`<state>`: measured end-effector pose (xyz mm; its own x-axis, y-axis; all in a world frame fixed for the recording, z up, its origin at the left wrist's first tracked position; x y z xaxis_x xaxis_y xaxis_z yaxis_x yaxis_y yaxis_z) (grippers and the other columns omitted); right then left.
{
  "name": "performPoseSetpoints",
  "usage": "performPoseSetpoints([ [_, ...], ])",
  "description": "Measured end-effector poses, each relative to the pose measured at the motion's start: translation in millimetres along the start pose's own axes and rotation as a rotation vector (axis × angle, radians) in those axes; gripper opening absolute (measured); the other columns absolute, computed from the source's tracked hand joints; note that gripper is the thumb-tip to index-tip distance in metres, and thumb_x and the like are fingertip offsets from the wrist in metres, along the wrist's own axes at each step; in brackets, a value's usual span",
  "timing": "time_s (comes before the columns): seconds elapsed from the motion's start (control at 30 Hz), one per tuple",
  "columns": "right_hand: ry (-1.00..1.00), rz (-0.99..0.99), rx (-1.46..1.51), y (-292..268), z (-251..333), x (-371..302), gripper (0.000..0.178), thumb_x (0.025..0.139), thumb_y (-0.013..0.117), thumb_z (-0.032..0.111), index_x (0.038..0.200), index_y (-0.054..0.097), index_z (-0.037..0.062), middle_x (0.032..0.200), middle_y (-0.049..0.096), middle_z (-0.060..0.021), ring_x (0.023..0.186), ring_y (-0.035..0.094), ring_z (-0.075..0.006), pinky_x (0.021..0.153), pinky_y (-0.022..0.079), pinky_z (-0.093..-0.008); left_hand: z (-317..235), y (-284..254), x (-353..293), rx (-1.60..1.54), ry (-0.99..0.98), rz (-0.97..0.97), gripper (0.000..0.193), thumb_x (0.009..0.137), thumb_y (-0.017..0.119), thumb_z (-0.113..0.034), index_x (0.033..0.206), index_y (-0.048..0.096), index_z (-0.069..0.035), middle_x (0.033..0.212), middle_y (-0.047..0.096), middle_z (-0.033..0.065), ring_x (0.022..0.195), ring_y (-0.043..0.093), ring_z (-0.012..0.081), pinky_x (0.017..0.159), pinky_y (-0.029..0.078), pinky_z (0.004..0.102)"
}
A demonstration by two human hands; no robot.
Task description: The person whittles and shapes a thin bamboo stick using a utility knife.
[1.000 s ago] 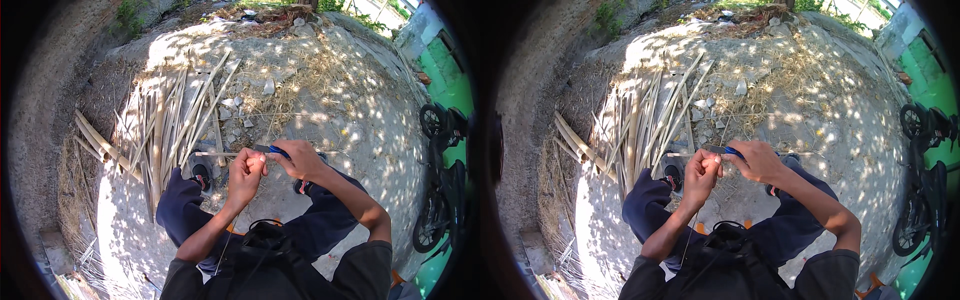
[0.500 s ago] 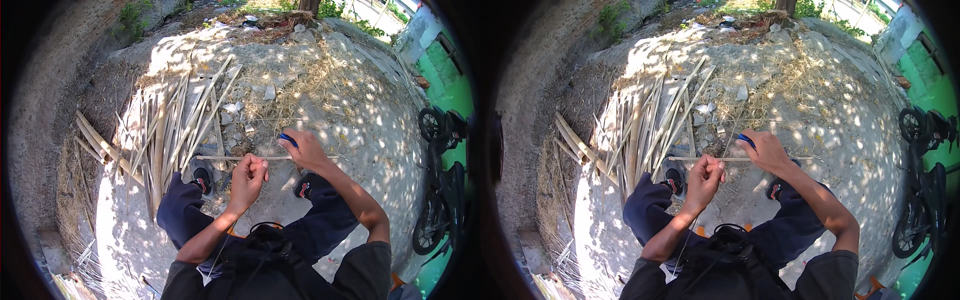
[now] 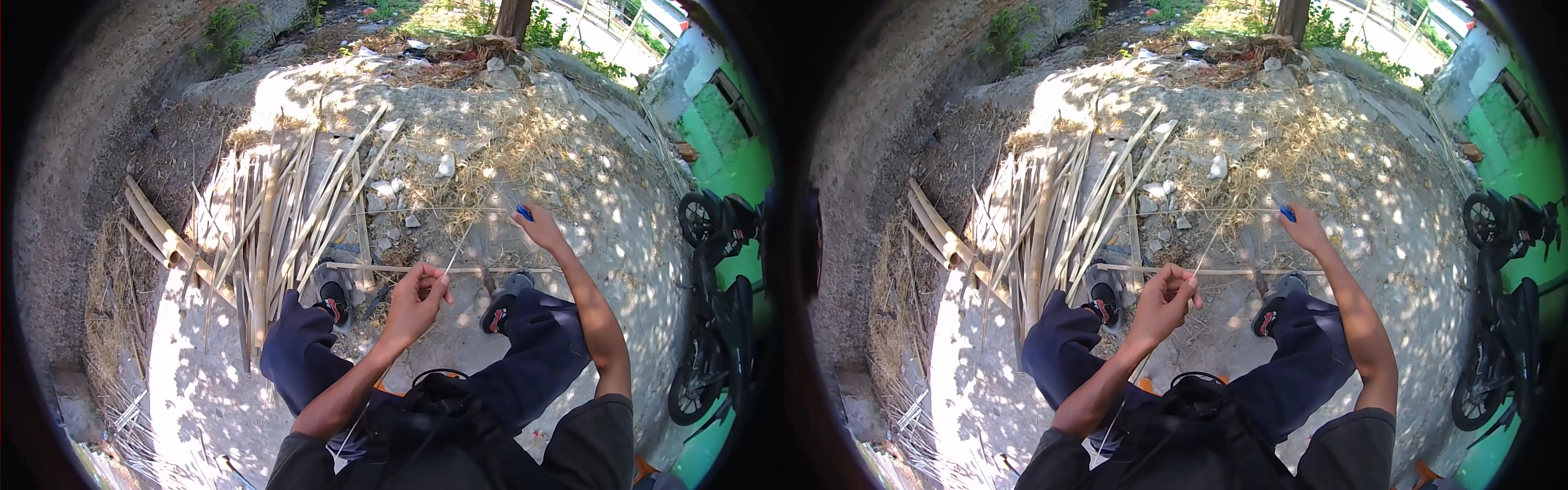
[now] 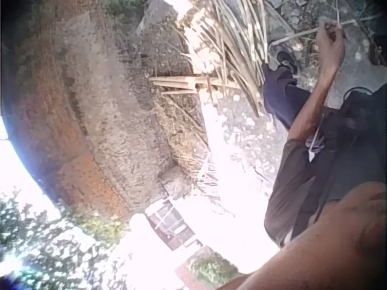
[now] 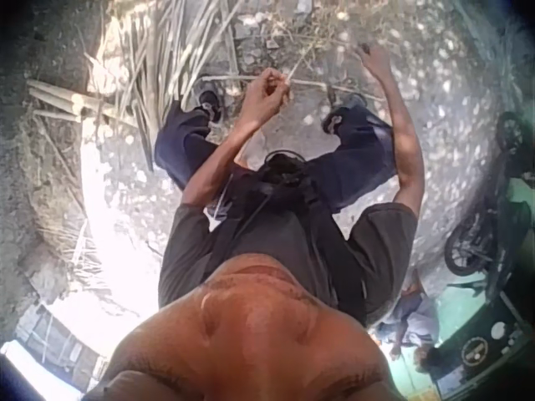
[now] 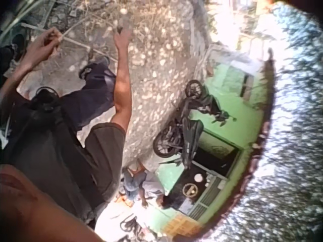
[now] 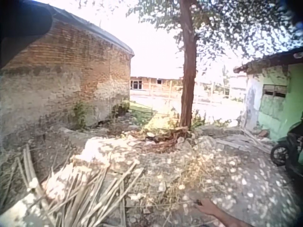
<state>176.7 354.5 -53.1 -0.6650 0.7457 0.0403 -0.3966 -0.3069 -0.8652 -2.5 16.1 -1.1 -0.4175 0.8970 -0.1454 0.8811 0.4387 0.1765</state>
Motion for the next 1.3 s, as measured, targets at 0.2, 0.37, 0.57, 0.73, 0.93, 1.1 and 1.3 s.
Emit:
performPoseSetpoints([
  [0.2,0.170,0.137,0.362,-5.3,27.4,9.5,0.046,0.100,0.070,0.043,0.120,0.071,0.0011,0.096,0.075,-0.0077,0.062,0.057,-0.0127,0.058,0.046,-0.0311,-12.1,-7.3,1.9,-0.022,-0.012,-0.011,0.010,0.107,0.060,-0.010,0.107,0.058,-0.001,0.077,0.069,0.0033,0.073,0.063,0.0064,0.067,0.047,0.0235],
  [0.37,0.179,0.176,0.822,-27.3,122.3,-2.3,0.032,0.105,0.066,0.026,0.129,0.071,0.0043,0.100,0.075,-0.0012,0.054,0.037,0.0004,0.048,0.030,-0.0213,-2.2,-14.8,3.8,-0.025,0.028,-0.031,0.012,0.106,0.061,-0.014,0.106,0.057,-0.003,0.076,0.068,0.0020,0.064,0.055,0.0045,0.058,0.041,0.0232],
  [0.57,-0.027,0.461,0.964,-14.2,183.3,-9.2,0.048,0.098,0.074,0.015,0.140,0.059,0.0006,0.130,0.073,-0.0114,0.055,0.039,0.0023,0.050,0.032,-0.0176,6.2,-23.7,4.7,-0.009,0.019,-0.021,0.012,0.106,0.060,-0.014,0.106,0.057,-0.003,0.075,0.068,0.0023,0.061,0.054,0.0049,0.056,0.040,0.0240],
  [0.73,0.018,0.475,0.923,6.7,180.7,2.9,0.037,0.095,0.076,0.012,0.128,0.064,0.0008,0.111,0.078,-0.0096,0.054,0.041,-0.0001,0.050,0.032,-0.0186,-1.2,-30.2,4.0,-0.039,0.024,-0.050,0.010,0.106,0.059,-0.011,0.105,0.057,-0.001,0.074,0.068,0.0038,0.066,0.062,0.0083,0.061,0.046,0.0256],
  [0.93,0.036,0.383,0.775,14.4,186.9,22.6,0.020,0.094,0.080,0.014,0.108,0.072,0.0023,0.098,0.079,-0.0068,0.073,0.065,-0.0063,0.059,0.045,-0.0235,-5.3,-45.9,5.6,0.001,0.007,-0.106,0.010,0.106,0.059,-0.010,0.105,0.055,-0.001,0.074,0.067,0.0050,0.070,0.064,0.0091,0.066,0.049,0.0263],
  [1.1,0.109,0.125,0.733,3.9,166.8,47.2,0.017,0.095,0.078,0.012,0.108,0.074,0.0019,0.100,0.079,-0.0071,0.091,0.073,-0.0135,0.085,0.054,-0.0281,-6.5,-52.4,3.6,-0.031,0.020,-0.129,0.011,0.106,0.061,-0.010,0.104,0.055,-0.001,0.076,0.067,0.0049,0.070,0.063,0.0086,0.066,0.049,0.0261],
  [1.3,0.112,0.016,0.625,-1.1,134.1,54.9,0.019,0.095,0.075,0.010,0.112,0.075,0.0019,0.106,0.079,-0.0081,0.102,0.074,-0.0142,0.090,0.055,-0.0317,-9.3,-55.5,5.7,-0.031,-0.068,-0.147,0.010,0.106,0.061,-0.011,0.107,0.057,-0.002,0.079,0.069,0.0054,0.072,0.064,0.0089,0.066,0.049,0.0264],
])
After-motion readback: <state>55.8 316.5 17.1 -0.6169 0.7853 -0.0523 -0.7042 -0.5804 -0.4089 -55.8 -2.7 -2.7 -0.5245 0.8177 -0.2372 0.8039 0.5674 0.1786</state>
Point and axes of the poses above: each hand's wrist, its own x-axis towards the middle knuckle, its own y-axis out of the palm, z = x × y, the point moved 4 cm from there along x, towards the middle knuckle
